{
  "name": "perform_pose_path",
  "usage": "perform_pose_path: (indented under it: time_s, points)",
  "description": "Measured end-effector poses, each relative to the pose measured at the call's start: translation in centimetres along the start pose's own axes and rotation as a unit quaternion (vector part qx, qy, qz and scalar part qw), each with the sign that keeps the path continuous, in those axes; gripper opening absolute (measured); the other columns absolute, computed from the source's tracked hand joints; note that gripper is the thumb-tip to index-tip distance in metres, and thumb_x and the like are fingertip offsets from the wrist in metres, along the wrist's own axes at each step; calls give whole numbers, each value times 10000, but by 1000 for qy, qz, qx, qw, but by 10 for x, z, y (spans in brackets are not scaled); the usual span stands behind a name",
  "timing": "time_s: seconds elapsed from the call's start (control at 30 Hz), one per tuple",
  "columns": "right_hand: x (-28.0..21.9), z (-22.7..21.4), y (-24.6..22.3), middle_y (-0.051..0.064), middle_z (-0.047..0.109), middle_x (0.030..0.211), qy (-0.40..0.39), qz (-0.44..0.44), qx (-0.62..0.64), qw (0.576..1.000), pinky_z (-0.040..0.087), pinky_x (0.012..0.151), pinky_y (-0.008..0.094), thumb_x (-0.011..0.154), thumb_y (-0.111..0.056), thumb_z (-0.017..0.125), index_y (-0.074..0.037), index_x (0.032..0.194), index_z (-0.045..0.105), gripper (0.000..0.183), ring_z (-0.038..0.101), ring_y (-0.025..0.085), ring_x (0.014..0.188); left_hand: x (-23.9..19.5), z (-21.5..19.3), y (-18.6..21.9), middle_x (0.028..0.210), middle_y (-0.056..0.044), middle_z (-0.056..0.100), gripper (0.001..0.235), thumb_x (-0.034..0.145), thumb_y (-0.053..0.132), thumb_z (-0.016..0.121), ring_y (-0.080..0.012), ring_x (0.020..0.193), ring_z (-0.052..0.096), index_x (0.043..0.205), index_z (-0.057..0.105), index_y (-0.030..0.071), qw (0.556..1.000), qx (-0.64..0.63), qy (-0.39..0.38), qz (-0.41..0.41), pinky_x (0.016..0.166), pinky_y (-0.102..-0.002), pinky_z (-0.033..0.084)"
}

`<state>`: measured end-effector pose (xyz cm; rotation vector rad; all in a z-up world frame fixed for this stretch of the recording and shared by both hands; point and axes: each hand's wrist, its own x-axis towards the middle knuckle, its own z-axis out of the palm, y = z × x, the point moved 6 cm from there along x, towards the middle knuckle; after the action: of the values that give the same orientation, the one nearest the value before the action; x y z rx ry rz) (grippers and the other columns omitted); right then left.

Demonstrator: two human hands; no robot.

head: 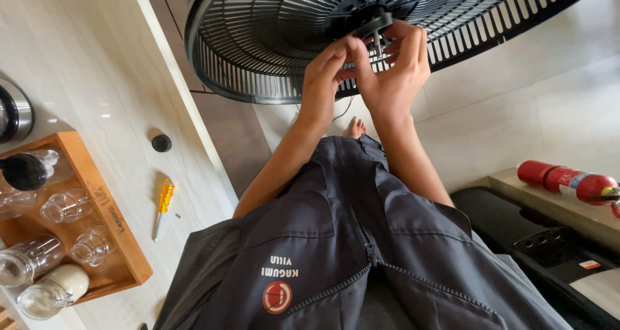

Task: The person disassembles the front cage of a floor fan by hand and removes small components from the central motor shaft.

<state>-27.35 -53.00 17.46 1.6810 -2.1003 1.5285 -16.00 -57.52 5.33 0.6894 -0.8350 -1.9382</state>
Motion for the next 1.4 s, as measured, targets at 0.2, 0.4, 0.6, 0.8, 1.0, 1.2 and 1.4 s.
perform_pose_path:
  time_s: [0.2,0.4,0.6,0.8,1.0,1.2,1.4]
  points:
    - [-4,4,4,52,609,948,-6,22,-21,1000,494,623,291,959,-274,915,-33,1060,619,395,581,158,696,-1,2,6,1342,-133,677,461,1097,262,548,-215,1226,662,1437,590,-47,1000,31,3,-1,961,-355,557]
    - [-3,3,2,67,609,1016,11,12,-16,1000,513,652,280,981,-229,901,-18,1190,602,421,594,148,750,-1,8,1,1338,-139,673,453,1093,233,543,-209,1224,659,1453,560,-42,998,-54,-25,-16,978,-351,551]
    - [-4,4,14,55,691,984,0,12,0,1000,544,658,263,972,-200,925,-43,1235,587,455,667,131,736,-2,16,4,1350,-143,663,478,1102,232,550,-222,1232,644,1485,521,-54,992,-119,-30,-40,1018,-358,528]
    - [-12,5,20,52,771,1071,-37,-4,64,997,609,694,222,1071,-159,848,-45,1430,448,550,778,120,812,-17,21,22,1448,-134,621,536,1093,242,555,-215,1317,612,1552,449,-16,994,-101,-16,-34,1074,-354,501]
    - [-13,5,16,63,771,1080,-56,-69,47,995,613,708,255,1050,-97,801,-22,1512,389,624,768,137,825,-21,21,20,1465,-135,614,484,1117,232,555,-209,1345,591,1532,503,-10,997,-75,-4,12,1084,-370,509]
    - [-13,10,25,22,772,1051,-47,-35,54,997,599,678,224,1068,-61,816,-55,1477,458,543,763,106,794,-11,11,-10,1428,-94,616,444,1087,201,504,-201,1326,577,1487,537,12,999,-40,36,0,1017,-368,499]
    - [-6,2,23,74,554,1134,-2,-37,54,998,540,622,217,930,-54,949,-49,1302,617,499,632,113,770,-3,17,-29,1367,-93,652,398,1081,246,533,-201,1269,602,1388,603,3,987,-156,-21,-39,1040,-389,502]
